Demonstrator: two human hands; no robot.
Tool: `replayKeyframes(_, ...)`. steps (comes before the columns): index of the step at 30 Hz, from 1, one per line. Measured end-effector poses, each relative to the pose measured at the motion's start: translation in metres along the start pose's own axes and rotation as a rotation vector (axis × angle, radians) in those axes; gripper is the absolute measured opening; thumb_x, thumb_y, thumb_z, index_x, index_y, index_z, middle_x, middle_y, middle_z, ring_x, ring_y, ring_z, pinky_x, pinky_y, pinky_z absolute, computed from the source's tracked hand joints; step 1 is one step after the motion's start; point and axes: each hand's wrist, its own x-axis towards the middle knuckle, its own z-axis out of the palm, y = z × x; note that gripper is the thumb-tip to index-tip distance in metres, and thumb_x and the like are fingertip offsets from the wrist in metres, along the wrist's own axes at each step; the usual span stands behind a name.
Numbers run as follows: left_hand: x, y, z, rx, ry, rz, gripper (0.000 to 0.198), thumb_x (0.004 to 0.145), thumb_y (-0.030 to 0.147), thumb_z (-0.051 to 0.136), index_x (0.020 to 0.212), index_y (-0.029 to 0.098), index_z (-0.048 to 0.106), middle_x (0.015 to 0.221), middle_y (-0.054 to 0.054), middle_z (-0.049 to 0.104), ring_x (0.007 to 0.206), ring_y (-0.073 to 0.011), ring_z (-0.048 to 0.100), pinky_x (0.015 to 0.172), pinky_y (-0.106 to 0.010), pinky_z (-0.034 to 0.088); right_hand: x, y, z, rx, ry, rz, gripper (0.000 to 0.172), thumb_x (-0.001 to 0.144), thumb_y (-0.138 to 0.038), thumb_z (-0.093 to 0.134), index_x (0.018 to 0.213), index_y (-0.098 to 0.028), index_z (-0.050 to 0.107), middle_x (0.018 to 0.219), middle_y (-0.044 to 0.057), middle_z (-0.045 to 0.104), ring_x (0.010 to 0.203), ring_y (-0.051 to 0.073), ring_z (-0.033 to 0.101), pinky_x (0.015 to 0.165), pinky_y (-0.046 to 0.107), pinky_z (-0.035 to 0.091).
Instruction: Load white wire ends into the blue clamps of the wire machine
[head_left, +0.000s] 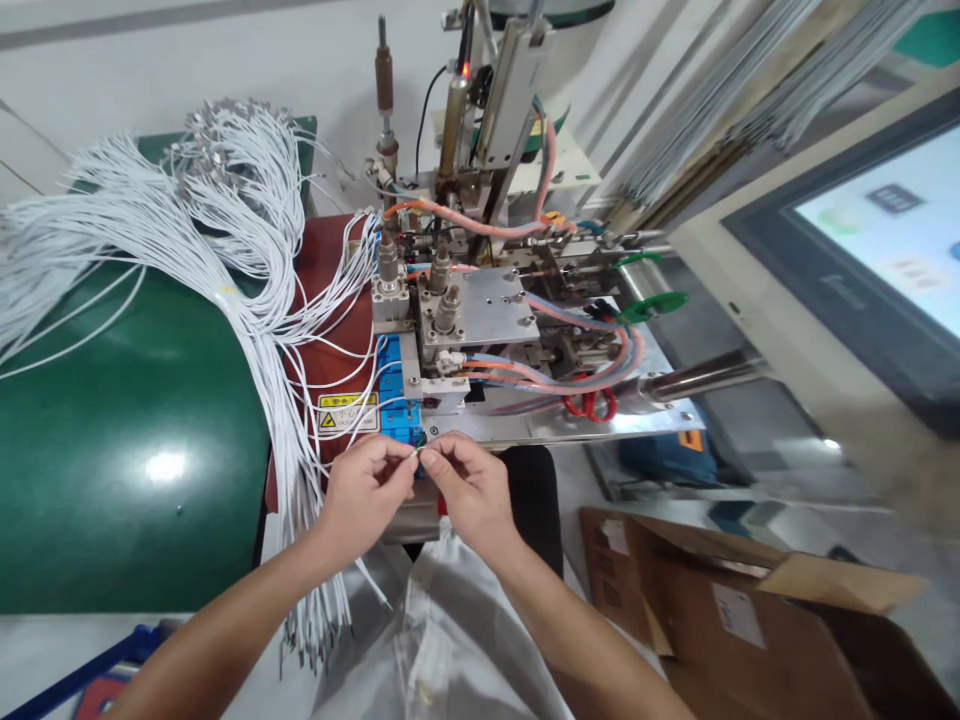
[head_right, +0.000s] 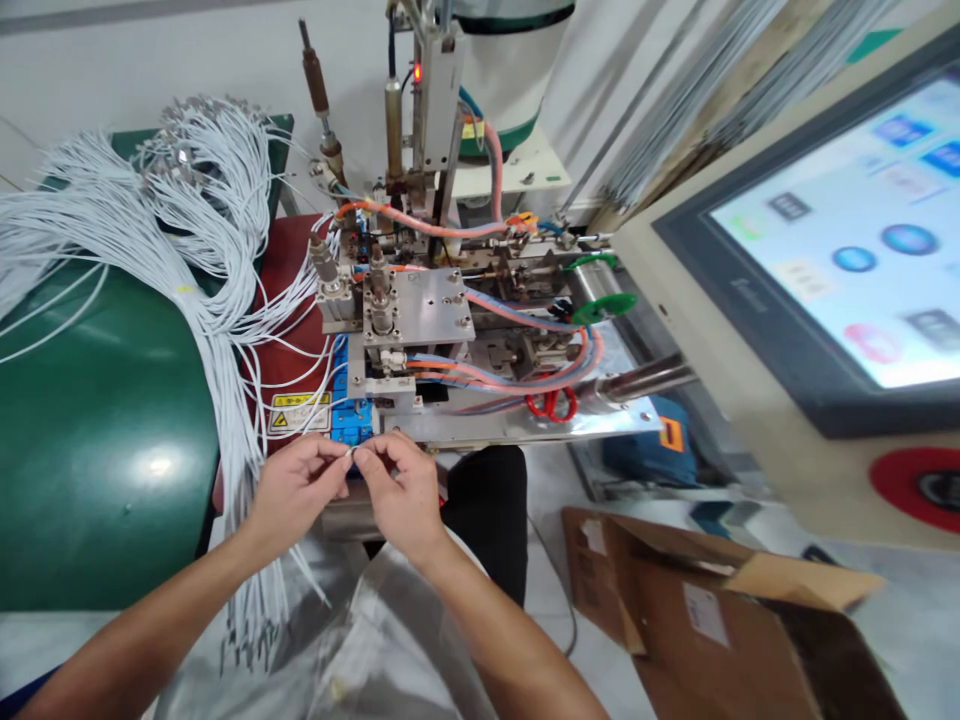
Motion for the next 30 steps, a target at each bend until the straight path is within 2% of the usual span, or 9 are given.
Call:
replayKeyframes(5, -0.001, -0.001, 0.007, -0.155, 0.033, -0.070, 0.017, 0.076, 0.024, 0.058, 0.091, 0.015, 0.062, 0.068, 0.002, 0.057, 0.052, -0.0072, 0.058, 0.052, -0.018, 0.048, -0.003, 0.007, 0.000, 0.108, 0.020, 0.071, 0.014, 0.077, -0.026, 0.056, 0.069, -0.018, 0.064, 0.067, 0.002, 0.059, 0.064, 0.014, 0.054, 0.061, 0.027, 0.044)
replayKeyframes(9, 0.000, -0.001, 0.007, -0.164, 0.020, -0.071, 0.020, 0.075, 0.021, 0.059, 0.094, 0.016, 0.063, 0.068, 0.003, 0.057, 0.052, -0.0063, 0.058, 0.053, -0.017, 0.048, 0.002, 0.003, -0.003, 0.245, 0.041, 0.184, 0.011, 0.072, -0.028, 0.060, 0.072, -0.018, 0.063, 0.067, 0.001, 0.060, 0.060, 0.013, 0.054, 0.058, 0.025, 0.045)
replayKeyframes(13, -0.002, -0.002, 0.008, -0.168, 0.006, -0.096, 0.019, 0.076, 0.021, 0.058, 0.095, 0.016, 0.061, 0.065, 0.003, 0.057, 0.052, -0.0067, 0.059, 0.053, -0.016, 0.048, 0.006, 0.002, -0.002, 0.274, -0.010, 0.242, 0.012, 0.069, -0.028, 0.063, 0.066, -0.017, 0.060, 0.060, -0.001, 0.058, 0.053, 0.010, 0.050, 0.053, 0.023, 0.043)
replayKeyframes(16, -0.003, -0.003, 0.008, -0.136, 0.018, -0.085, 0.017, 0.077, 0.022, 0.058, 0.093, 0.016, 0.060, 0.068, 0.002, 0.059, 0.054, -0.0076, 0.059, 0.054, -0.017, 0.048, 0.006, 0.003, -0.003, 0.205, -0.043, 0.195, 0.012, 0.072, -0.027, 0.059, 0.065, -0.018, 0.056, 0.058, -0.002, 0.054, 0.051, 0.009, 0.047, 0.050, 0.022, 0.041)
replayKeyframes(20, -0.002, -0.004, 0.008, -0.080, -0.003, -0.069, 0.015, 0.077, 0.024, 0.057, 0.090, 0.016, 0.061, 0.070, 0.000, 0.061, 0.056, -0.0091, 0.059, 0.055, -0.019, 0.048, 0.004, 0.003, -0.007, -0.064, -0.065, -0.012, 0.012, 0.074, -0.020, 0.053, 0.063, -0.018, 0.054, 0.062, -0.001, 0.053, 0.056, 0.011, 0.048, 0.054, 0.023, 0.040)
replayKeyframes(24, 0.000, -0.003, 0.000, 0.035, -0.046, -0.050, 0.022, 0.079, 0.027, 0.056, 0.098, 0.017, 0.061, 0.075, -0.001, 0.063, 0.059, -0.0100, 0.059, 0.057, -0.020, 0.048, 0.004, 0.004, -0.010, -0.169, -0.064, -0.107, 0.014, 0.077, -0.018, 0.051, 0.063, -0.019, 0.053, 0.064, 0.001, 0.054, 0.059, 0.012, 0.049, 0.057, 0.024, 0.040)
replayKeyframes(27, 0.004, -0.002, -0.012, 0.243, -0.115, 0.015, 0.027, 0.081, 0.026, 0.053, 0.107, 0.020, 0.059, 0.080, -0.001, 0.064, 0.066, -0.0122, 0.060, 0.063, -0.023, 0.048, 0.006, 0.011, -0.010, -0.190, -0.028, -0.066, 0.014, 0.078, -0.021, 0.050, 0.065, -0.019, 0.052, 0.063, 0.000, 0.053, 0.058, 0.012, 0.049, 0.057, 0.023, 0.040)
replayKeyframes(30, 0.010, -0.002, -0.023, 0.486, -0.166, 0.128, 0.021, 0.084, 0.020, 0.049, 0.101, 0.020, 0.061, 0.086, -0.002, 0.064, 0.076, -0.0154, 0.060, 0.073, -0.029, 0.047, 0.009, 0.022, -0.007, -0.211, -0.013, -0.019, 0.014, 0.079, -0.023, 0.049, 0.066, -0.019, 0.053, 0.062, -0.001, 0.052, 0.056, 0.012, 0.048, 0.056, 0.023, 0.040)
